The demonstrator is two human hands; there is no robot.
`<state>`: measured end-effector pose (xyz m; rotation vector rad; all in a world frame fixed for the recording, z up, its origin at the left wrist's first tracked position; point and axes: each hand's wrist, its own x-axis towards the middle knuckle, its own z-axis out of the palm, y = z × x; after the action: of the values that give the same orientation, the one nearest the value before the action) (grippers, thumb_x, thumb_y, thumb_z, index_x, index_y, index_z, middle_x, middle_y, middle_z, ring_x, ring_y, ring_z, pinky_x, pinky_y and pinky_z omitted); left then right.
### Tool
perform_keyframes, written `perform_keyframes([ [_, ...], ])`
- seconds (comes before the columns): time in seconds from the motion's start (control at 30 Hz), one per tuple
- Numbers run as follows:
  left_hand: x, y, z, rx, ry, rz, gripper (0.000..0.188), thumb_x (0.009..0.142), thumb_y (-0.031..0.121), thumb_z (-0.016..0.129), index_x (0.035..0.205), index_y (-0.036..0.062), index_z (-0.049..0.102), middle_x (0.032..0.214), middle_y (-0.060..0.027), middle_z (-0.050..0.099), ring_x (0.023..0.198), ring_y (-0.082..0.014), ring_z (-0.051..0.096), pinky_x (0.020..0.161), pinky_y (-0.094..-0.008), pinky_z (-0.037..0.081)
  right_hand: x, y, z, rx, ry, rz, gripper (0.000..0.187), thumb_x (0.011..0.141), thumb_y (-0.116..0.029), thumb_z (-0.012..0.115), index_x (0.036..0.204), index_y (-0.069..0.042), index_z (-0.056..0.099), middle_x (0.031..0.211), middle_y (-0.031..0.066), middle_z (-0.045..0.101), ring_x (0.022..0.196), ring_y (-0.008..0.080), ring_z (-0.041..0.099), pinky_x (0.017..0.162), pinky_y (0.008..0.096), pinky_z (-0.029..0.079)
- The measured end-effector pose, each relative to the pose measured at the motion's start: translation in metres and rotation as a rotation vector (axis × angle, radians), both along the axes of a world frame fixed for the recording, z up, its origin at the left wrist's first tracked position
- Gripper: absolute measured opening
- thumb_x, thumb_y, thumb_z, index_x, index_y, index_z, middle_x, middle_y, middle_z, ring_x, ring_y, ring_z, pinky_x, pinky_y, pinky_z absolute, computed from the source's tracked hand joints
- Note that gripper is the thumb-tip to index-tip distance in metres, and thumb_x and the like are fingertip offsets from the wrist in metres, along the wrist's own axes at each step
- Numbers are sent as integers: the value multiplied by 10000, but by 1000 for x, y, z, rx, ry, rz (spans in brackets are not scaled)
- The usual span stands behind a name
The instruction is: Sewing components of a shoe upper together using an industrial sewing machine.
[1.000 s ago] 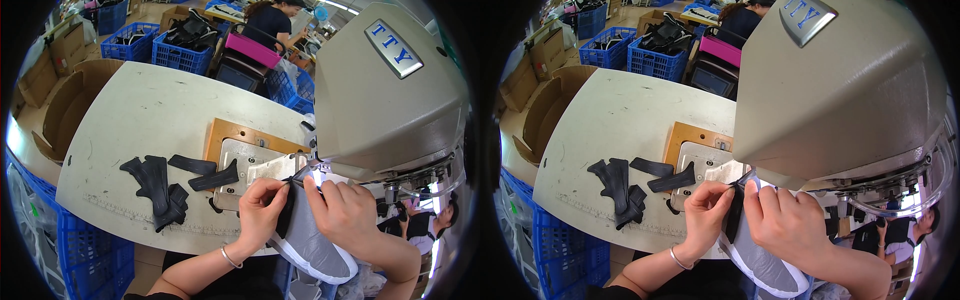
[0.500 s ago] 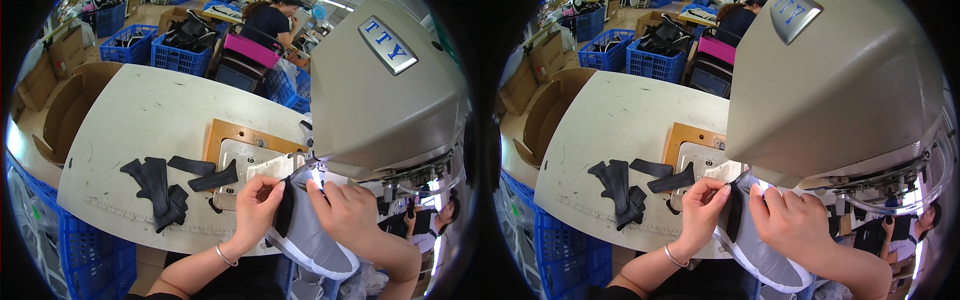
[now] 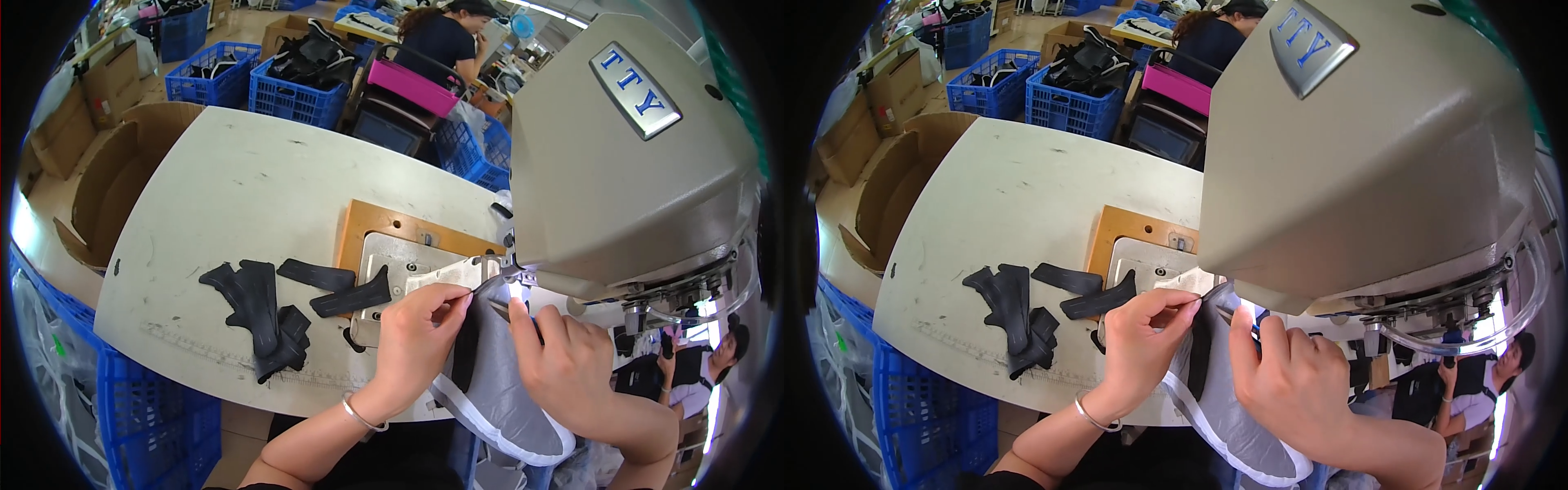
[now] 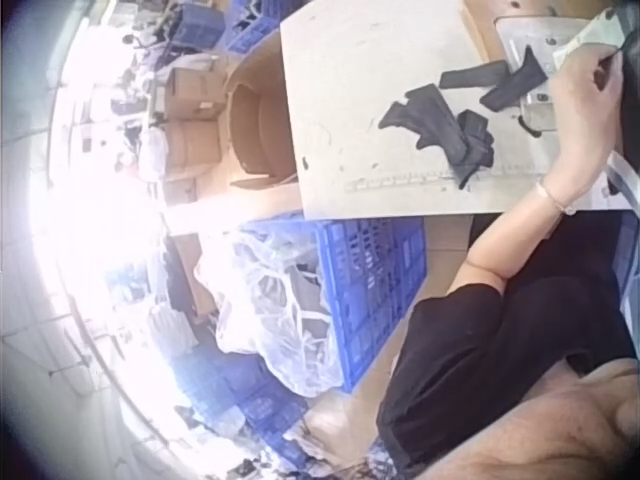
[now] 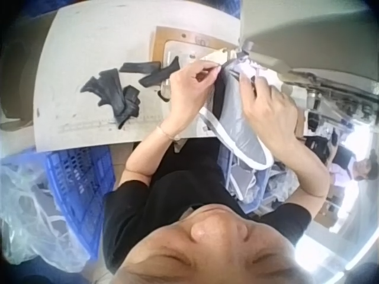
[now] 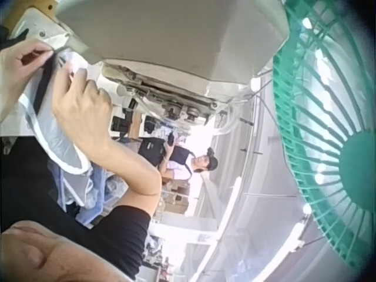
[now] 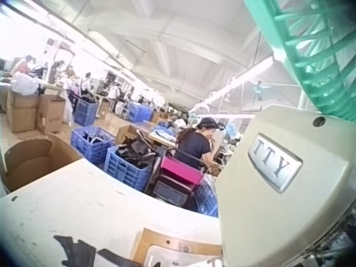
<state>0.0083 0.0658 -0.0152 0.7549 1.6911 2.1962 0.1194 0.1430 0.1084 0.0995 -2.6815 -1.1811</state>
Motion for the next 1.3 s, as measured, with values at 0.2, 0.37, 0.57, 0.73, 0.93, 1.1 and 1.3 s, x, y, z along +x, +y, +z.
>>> perform_keyframes([
  [0.2,7,1,-7,40,-37,-7,98,856,27,714,947,-7,719,815,-71,728,743,-119,712,667,-229,531,-4,4,0,-5,-1,46,185,754,-86,684,934,-48,703,625,-13,403,464,97,417,414,253,301],
  [0.37,13,4,-13,108,5,70,109,837,-14,715,946,-6,716,844,-78,731,776,-136,720,691,-233,543,-6,2,0,-6,-15,72,142,769,-88,686,905,-54,709,613,-19,391,460,100,409,418,258,290],
  [0.57,15,7,-18,135,106,123,159,806,-57,717,953,-1,705,870,-86,723,781,-152,719,704,-243,553,-8,1,-1,-9,-17,77,88,798,-95,684,877,-66,710,596,-25,363,461,102,403,428,265,287],
  [0.73,16,8,-18,135,190,168,198,777,-74,728,956,6,702,861,-99,714,753,-169,709,678,-254,549,-10,0,-1,15,-12,88,43,798,-100,686,830,-75,700,588,-24,354,472,104,401,433,270,273],
  [0.93,16,8,-16,117,307,233,235,729,-97,734,929,19,691,835,-113,702,709,-214,699,623,-275,535,-11,0,1,40,-34,96,26,803,-104,695,801,-80,684,589,-32,340,479,101,391,438,267,267],
  [1.1,16,9,-19,110,352,249,241,720,-94,739,924,24,688,823,-110,701,698,-222,696,604,-278,530,-9,3,0,73,-64,112,26,801,-104,701,804,-88,682,590,-34,335,478,98,376,440,259,259],
  [1.3,17,8,-19,115,300,219,225,732,-82,740,924,25,695,815,-109,703,711,-215,695,633,-275,530,-4,8,-1,-3,-36,124,58,781,-100,698,837,-87,697,601,-37,354,479,95,390,443,252,264],
])
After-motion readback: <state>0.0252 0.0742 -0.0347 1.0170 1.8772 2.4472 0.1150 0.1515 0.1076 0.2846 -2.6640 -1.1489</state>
